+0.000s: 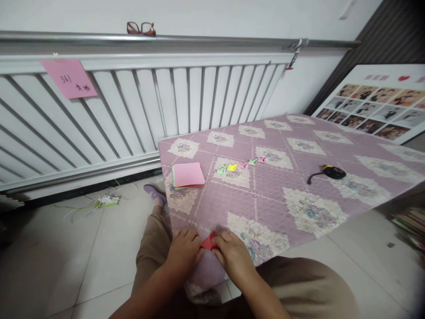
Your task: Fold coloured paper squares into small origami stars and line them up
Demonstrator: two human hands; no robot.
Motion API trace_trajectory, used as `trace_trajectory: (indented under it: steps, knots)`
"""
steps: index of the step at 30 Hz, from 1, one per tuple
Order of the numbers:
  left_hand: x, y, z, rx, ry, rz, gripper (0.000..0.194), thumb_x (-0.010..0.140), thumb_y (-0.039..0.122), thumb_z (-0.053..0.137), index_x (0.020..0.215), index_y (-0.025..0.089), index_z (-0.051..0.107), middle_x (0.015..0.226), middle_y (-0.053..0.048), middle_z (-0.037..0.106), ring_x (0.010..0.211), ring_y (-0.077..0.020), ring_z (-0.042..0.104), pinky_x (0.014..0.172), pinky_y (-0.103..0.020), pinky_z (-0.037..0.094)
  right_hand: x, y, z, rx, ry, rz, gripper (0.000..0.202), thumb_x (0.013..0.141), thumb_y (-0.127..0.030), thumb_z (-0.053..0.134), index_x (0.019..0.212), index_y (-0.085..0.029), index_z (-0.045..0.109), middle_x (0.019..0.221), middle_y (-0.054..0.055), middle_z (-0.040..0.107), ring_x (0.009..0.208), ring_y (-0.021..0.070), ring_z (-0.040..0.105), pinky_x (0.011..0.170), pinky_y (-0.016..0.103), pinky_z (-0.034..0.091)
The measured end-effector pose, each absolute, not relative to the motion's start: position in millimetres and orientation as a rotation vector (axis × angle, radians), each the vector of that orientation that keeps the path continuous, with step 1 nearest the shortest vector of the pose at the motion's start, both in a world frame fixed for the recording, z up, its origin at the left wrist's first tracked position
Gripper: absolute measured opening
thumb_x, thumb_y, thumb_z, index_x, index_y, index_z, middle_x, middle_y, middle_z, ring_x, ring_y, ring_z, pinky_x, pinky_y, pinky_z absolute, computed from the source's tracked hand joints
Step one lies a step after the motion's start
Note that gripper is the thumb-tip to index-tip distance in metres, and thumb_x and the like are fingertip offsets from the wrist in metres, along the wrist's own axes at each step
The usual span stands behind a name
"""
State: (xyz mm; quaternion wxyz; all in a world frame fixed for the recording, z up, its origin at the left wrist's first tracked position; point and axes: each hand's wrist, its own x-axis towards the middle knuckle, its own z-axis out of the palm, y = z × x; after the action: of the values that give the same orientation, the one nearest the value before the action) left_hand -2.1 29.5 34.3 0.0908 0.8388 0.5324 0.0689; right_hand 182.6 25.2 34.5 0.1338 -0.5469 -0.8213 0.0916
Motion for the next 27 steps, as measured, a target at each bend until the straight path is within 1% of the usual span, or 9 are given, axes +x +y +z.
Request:
trace_trajectory:
  steps: [6,11,15,19,24,27]
  knots:
    - [-1.5,31.9,35.6,2.467,1.505,0.252,0.010,0.089,0.028,0.057,0.097,0.022,0.062,0.101,-0.002,0.060,0.096,-0.0204,0.052,0.085,-0.036,0.037,182.2,27.6,33.9,-1.547,-2.434,0.215,0.008,0.079,-0.018,0.066,0.086,-0.023,0.065,0.084,0.002,0.061,0.081,0.0205,0.055,0.075,0.032,0.045]
    - [1.8,34.4,33.2,2.510,1.433,0.226,0.011,0.092,0.029,0.055,0.094,0.023,0.064,0.098,-0.001,0.060,0.096,-0.0194,0.052,0.085,-0.036,0.037,182.0,28.0,35.7,-1.550,-2.450,0.229,0.005,0.081,-0.020,0.065,0.086,-0.021,0.066,0.084,0.003,0.062,0.082,0.0202,0.056,0.077,0.031,0.045]
    - [1.3,38.9,28.7,2.572,1.410,0.173,0.014,0.093,0.030,0.053,0.093,0.022,0.064,0.098,-0.002,0.061,0.094,-0.0198,0.052,0.083,-0.036,0.038,182.0,30.6,38.5,-1.545,-2.456,0.327,0.006,0.083,-0.019,0.062,0.087,-0.021,0.067,0.086,0.004,0.063,0.085,0.0202,0.057,0.080,0.031,0.044]
    - [-0.9,41.2,25.7,2.618,1.392,0.171,0.016,0.095,0.030,0.050,0.091,0.021,0.063,0.096,-0.002,0.061,0.092,-0.0205,0.053,0.080,-0.036,0.039,181.5,33.1,39.7,-1.559,-2.470,0.358,0.012,0.087,-0.017,0.056,0.085,-0.020,0.067,0.085,0.005,0.063,0.084,0.0206,0.057,0.079,0.031,0.043]
    - [-2.4,41.3,21.0,2.663,1.370,0.202,0.017,0.095,0.029,0.048,0.090,0.021,0.062,0.094,-0.002,0.061,0.090,-0.0200,0.052,0.081,-0.036,0.038,182.9,33.3,43.4,-1.534,-2.484,0.363,0.006,0.083,-0.019,0.061,0.085,-0.020,0.066,0.086,0.004,0.062,0.084,0.0197,0.057,0.076,0.029,0.043]
    - [-1.8,41.6,17.1,2.681,1.369,0.228,0.016,0.095,0.029,0.049,0.089,0.020,0.061,0.094,-0.002,0.061,0.091,-0.0209,0.052,0.082,-0.037,0.038,183.2,33.8,45.7,-1.527,-2.493,0.354,0.006,0.082,-0.018,0.061,0.084,-0.020,0.066,0.086,0.003,0.062,0.083,0.0187,0.057,0.074,0.027,0.043]
